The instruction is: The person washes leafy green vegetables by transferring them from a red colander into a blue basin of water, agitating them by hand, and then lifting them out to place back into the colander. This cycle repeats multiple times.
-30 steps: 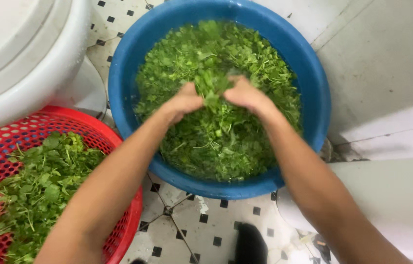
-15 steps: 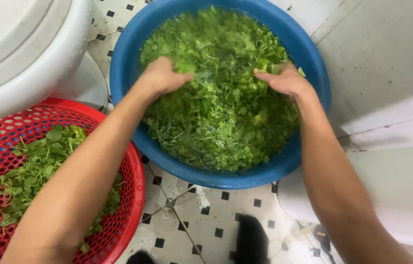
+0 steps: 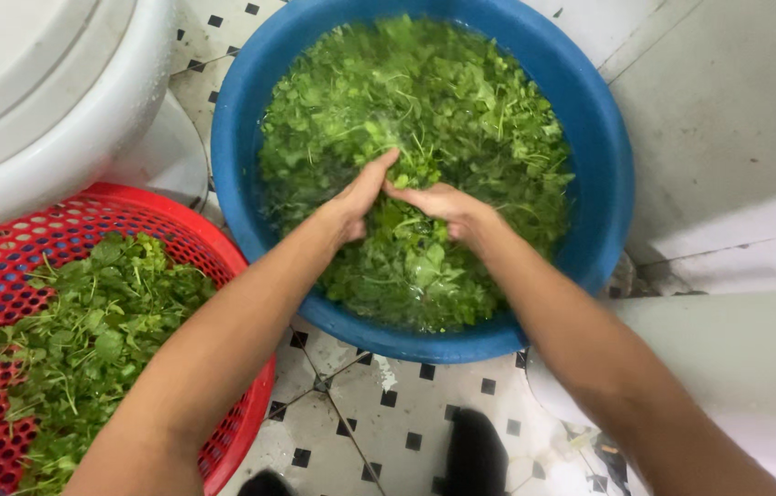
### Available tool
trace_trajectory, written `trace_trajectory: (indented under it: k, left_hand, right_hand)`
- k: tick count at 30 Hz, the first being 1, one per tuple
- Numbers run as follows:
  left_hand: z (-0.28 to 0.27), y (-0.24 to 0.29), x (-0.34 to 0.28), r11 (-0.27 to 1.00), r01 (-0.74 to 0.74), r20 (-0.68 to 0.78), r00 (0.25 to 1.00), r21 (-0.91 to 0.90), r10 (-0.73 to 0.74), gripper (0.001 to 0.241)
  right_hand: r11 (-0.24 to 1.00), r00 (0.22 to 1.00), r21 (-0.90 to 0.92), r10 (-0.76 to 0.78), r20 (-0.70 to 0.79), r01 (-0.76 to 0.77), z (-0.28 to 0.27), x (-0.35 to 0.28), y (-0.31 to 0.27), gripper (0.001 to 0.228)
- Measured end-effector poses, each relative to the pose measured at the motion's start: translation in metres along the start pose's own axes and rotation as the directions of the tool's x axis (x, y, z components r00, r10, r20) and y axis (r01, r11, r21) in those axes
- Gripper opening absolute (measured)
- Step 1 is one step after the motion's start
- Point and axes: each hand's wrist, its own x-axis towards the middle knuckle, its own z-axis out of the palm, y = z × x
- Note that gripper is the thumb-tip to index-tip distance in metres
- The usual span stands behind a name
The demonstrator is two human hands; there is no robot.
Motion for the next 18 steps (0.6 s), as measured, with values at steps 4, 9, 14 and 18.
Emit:
trace_trajectory:
  k: [4, 9, 14, 18]
  left_hand:
    - [0.021, 0.052, -0.03, 0.994, 0.005, -0.063, 0.998, 0.108, 0.001, 0.097]
    - [0.046, 0.126, -0.086, 0.885, -0.334, 0.156, 0.942, 0.324, 0.298, 0.092]
    - [0.044, 0.15, -0.118, 0.652, -0.603, 0.008, 0.737, 0.459, 0.676, 0.097]
    - [0.021, 0.131, -0.125, 0.832, -0.407, -0.199, 0.842, 0.377, 0.501, 0.093]
  right_hand:
    - [0.997, 0.994, -0.018, -0.072, -0.084, 0.07, -0.002, -0.032, -0.03, 0.082]
    - [0.922, 0.939, 0.294, -0.157, -0.307, 0.251, -0.044, -0.079, -0.071, 0.06]
    - [0.738, 0.798, 0.431, -0.237, -0.555, 0.519, -0.11, -0.098, -0.097, 0.054]
    - [0.65, 0.748, 0.466, -0.25, -0.615, 0.6, -0.147, -0.093, -0.09, 0.048]
